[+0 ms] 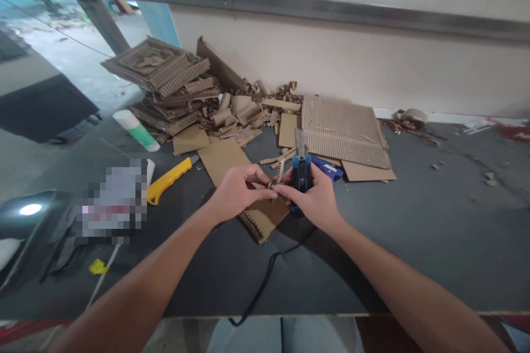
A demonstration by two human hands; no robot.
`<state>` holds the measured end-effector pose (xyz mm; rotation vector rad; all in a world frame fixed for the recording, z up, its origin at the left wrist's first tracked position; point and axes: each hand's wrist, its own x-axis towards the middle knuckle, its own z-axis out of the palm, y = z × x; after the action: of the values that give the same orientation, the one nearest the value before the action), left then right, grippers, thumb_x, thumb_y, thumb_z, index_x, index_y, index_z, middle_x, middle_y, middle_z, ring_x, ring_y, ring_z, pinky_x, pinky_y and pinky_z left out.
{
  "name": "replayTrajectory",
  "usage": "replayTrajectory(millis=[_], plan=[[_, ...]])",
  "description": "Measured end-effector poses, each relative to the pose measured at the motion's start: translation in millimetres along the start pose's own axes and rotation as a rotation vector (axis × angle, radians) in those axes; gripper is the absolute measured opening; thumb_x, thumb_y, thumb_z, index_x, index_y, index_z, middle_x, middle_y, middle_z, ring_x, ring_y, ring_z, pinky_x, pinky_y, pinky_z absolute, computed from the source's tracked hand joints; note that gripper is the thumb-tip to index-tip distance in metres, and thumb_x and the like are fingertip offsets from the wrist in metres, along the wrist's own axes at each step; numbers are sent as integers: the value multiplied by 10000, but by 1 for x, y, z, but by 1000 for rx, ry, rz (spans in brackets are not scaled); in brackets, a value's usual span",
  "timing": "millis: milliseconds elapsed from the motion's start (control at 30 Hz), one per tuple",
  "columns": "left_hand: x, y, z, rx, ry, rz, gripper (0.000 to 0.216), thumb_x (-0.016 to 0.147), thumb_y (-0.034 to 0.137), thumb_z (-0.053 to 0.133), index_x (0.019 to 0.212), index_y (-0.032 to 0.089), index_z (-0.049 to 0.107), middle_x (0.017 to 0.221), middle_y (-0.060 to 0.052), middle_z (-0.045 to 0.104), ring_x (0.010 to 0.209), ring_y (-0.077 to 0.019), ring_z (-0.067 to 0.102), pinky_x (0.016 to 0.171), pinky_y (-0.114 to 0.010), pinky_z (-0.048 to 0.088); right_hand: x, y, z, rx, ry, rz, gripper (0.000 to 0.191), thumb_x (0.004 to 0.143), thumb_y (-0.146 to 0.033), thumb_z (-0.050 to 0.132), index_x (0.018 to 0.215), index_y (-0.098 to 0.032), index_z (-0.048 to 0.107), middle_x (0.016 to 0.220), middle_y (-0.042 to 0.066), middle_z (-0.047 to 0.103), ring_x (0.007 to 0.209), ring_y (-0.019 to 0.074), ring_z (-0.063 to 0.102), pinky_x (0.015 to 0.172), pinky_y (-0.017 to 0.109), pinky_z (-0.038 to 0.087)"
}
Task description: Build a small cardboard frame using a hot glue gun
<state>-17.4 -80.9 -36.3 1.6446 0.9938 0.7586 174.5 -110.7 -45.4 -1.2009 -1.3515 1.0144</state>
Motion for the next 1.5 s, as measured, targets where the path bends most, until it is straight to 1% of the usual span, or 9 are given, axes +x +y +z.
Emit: replayTrajectory(millis=[100, 267, 500, 633, 733, 933, 1200, 1367, 1500], plan=[[1, -2, 1, 20, 30, 20, 284, 701, 348, 835, 831, 175, 651, 803, -21, 746, 740, -171, 720, 660, -245, 577, 0, 2, 0, -11, -6, -26, 362, 636, -403, 851, 829, -215, 609, 744, 7, 680, 590, 151, 627, 556, 291, 558], [-1, -2, 4, 75, 88, 37, 259, 705, 333, 824, 835, 179, 661, 806, -21, 746, 782, -195, 734, 724, -277, 597, 1, -1, 0, -39, 4, -43, 355, 647, -417, 840, 816, -215, 601, 746, 12, 689, 602, 164, 645, 589, 312, 572], [-2, 4, 5, 98, 95, 1, 227, 710, 286, 811, 855, 182, 671, 787, -15, 754, 760, -200, 739, 725, -285, 599, 1, 1, -3, -161, 1, -158, 273, 687, -359, 814, 839, -220, 634, 785, 12, 719, 725, 199, 697, 677, 322, 581], [-1, 6, 3, 188, 96, -12, 243, 690, 302, 830, 848, 194, 681, 790, -6, 751, 768, -192, 732, 712, -268, 585, 0, 2, -4, -199, -33, -178, 229, 728, -343, 776, 879, -212, 664, 839, 29, 739, 766, 212, 703, 726, 342, 577], [-1, 5, 3, 189, 86, -29, 249, 684, 308, 835, 839, 190, 679, 779, -5, 746, 746, -182, 726, 691, -257, 576, 0, 1, -3, -186, -34, -160, 234, 721, -344, 777, 878, -210, 667, 832, 30, 741, 755, 211, 702, 710, 335, 578], [0, 3, 6, 41, 60, -41, 256, 688, 311, 831, 799, 165, 652, 724, -16, 735, 680, -173, 716, 640, -252, 565, 2, 1, -3, -156, -15, -159, 249, 696, -342, 797, 849, -210, 651, 811, 22, 733, 749, 199, 701, 696, 320, 583], [-1, 6, 6, -76, 17, -37, 359, 667, 377, 849, 871, 150, 659, 775, -59, 747, 748, -218, 737, 724, -318, 601, 1, 0, -3, -108, -58, -138, 293, 688, -388, 811, 857, -218, 643, 813, 23, 718, 735, 203, 696, 699, 340, 586], [-1, 3, 4, 14, -17, -15, 352, 691, 432, 822, 843, 163, 653, 816, -66, 749, 801, -223, 732, 773, -334, 590, 1, -2, -5, -202, -93, -169, 253, 719, -382, 779, 849, -217, 639, 801, 22, 704, 747, 202, 667, 692, 331, 565], [0, 2, 2, 167, -19, 26, 336, 702, 458, 806, 771, 172, 643, 790, -38, 729, 774, -202, 709, 732, -300, 566, 1, -3, -6, -207, -131, -162, 234, 724, -365, 775, 824, -216, 624, 765, 11, 687, 712, 188, 646, 668, 311, 544]])
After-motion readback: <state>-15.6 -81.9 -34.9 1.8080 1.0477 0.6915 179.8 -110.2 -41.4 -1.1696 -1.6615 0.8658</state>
